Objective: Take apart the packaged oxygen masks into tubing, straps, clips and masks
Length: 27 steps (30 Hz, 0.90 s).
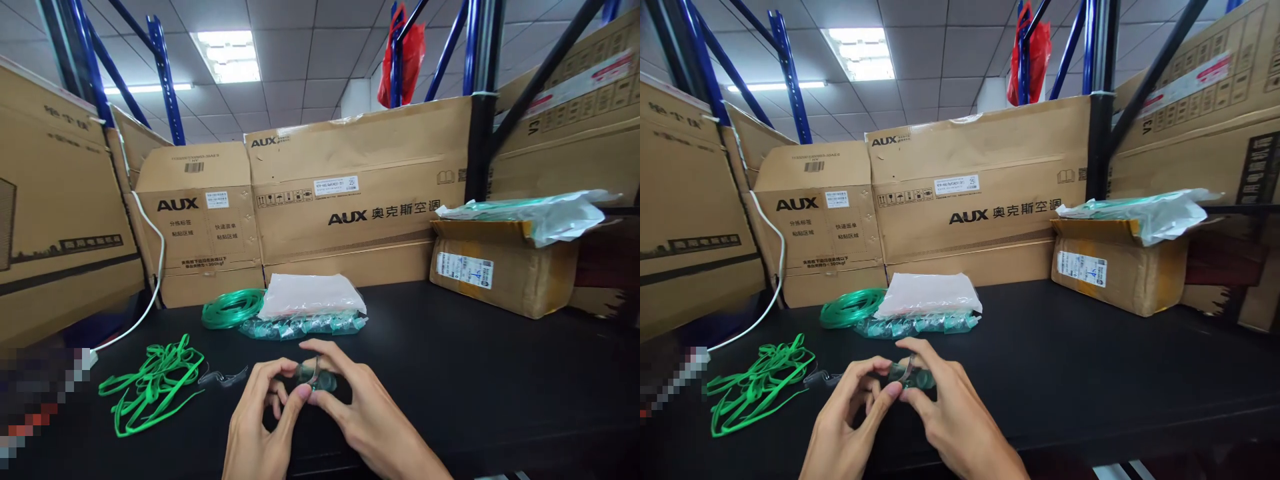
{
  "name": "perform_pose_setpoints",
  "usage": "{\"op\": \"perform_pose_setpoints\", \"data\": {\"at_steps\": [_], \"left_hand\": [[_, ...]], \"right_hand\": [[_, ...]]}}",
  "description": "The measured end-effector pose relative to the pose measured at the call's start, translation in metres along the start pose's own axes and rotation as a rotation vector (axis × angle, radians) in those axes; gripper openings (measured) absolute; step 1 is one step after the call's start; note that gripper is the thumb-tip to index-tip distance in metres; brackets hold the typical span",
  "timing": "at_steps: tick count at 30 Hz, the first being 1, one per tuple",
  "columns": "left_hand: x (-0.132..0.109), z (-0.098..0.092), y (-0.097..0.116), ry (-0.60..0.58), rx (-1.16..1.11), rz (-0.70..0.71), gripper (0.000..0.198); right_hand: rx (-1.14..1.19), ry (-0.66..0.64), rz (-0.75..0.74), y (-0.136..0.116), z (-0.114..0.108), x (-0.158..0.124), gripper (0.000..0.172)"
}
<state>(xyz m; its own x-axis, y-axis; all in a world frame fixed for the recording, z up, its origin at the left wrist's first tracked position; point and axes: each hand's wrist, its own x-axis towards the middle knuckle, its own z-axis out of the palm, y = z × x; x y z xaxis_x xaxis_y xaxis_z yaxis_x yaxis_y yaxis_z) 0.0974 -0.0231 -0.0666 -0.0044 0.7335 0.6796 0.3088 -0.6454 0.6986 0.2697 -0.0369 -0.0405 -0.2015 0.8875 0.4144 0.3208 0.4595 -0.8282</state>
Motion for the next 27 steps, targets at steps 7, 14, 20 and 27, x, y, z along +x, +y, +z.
{"op": "perform_pose_setpoints", "data": {"at_steps": [7,14,20,27], "left_hand": [[0.008,-0.010,0.002,-0.154,0.001,0.000,0.009],[-0.001,-0.006,0.002,-0.111,-0.062,-0.068,0.013],[-0.002,-0.009,0.005,-0.072,-0.012,-0.048,0.013],[0.001,-0.015,0.001,-0.239,0.084,0.150,0.011]], "right_hand": [[-0.141,0.075,-0.070,0.006,0.009,-0.011,0.043],[-0.145,0.069,-0.052,-0.005,0.002,-0.018,0.030],[-0.112,0.024,-0.074,-0.007,0.002,-0.014,0.024],[-0.082,0.055,-0.070,-0.010,0.002,-0.017,0.021]]}}
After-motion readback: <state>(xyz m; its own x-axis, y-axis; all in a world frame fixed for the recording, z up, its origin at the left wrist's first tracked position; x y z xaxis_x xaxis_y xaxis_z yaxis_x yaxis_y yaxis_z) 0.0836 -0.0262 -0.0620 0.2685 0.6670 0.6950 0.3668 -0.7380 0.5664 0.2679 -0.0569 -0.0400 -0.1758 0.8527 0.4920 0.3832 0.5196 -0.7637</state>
